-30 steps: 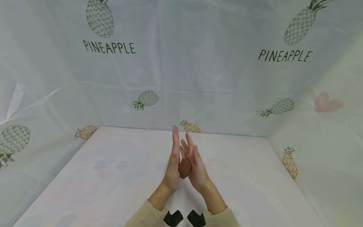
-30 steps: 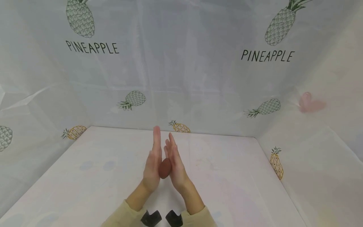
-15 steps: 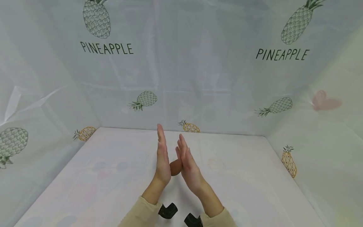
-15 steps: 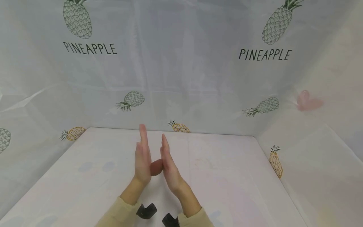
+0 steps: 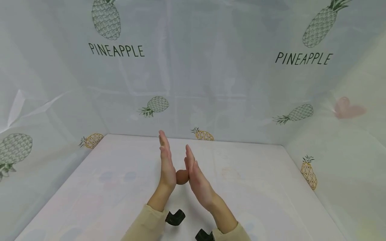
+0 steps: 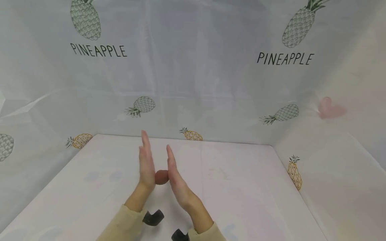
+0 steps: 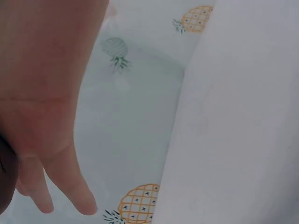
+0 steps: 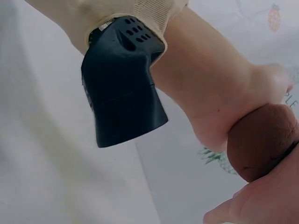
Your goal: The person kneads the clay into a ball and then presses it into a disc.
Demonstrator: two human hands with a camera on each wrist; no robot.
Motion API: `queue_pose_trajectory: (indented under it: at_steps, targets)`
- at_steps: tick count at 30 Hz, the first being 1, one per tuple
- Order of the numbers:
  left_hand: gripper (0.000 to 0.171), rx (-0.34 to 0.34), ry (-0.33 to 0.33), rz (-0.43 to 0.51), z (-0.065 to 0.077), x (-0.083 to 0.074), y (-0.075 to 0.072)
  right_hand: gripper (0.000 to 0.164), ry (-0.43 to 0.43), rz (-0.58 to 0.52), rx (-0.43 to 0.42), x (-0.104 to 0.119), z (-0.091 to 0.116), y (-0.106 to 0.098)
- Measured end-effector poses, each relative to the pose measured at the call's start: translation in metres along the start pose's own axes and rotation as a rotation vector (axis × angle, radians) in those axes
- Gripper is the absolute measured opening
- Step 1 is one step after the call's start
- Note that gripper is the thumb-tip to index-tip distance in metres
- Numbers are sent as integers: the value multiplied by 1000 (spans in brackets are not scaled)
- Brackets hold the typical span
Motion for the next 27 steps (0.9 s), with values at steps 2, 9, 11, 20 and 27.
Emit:
queue_pose_trajectory:
  at_steps: [2, 9, 11, 20, 27]
  targets:
    - [69, 17, -9, -12, 1, 2, 3, 64, -6, 6, -6, 1, 1, -1]
    - [70, 121, -11, -52, 13, 6, 15, 62, -20, 13, -57, 5, 1, -5]
    - [70, 159, -2, -45, 18, 4, 19, 62, -16, 10, -83, 5, 1, -7]
    - [66, 281, 52, 43, 35, -8, 30, 62, -25, 10, -179, 4, -1, -15]
    - [71, 284, 81, 143, 36, -18, 28, 60, -27, 78, -213, -2, -2, -19]
Point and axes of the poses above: each hand's wrist, its own z-axis away from the middle knuckle, its own y-axis out of the palm, x = y × z, the point moved 2 cm from there along -z, towards the middle knuckle, and after that the axes turned 14 degrees about -x, right-handed, at the moved point
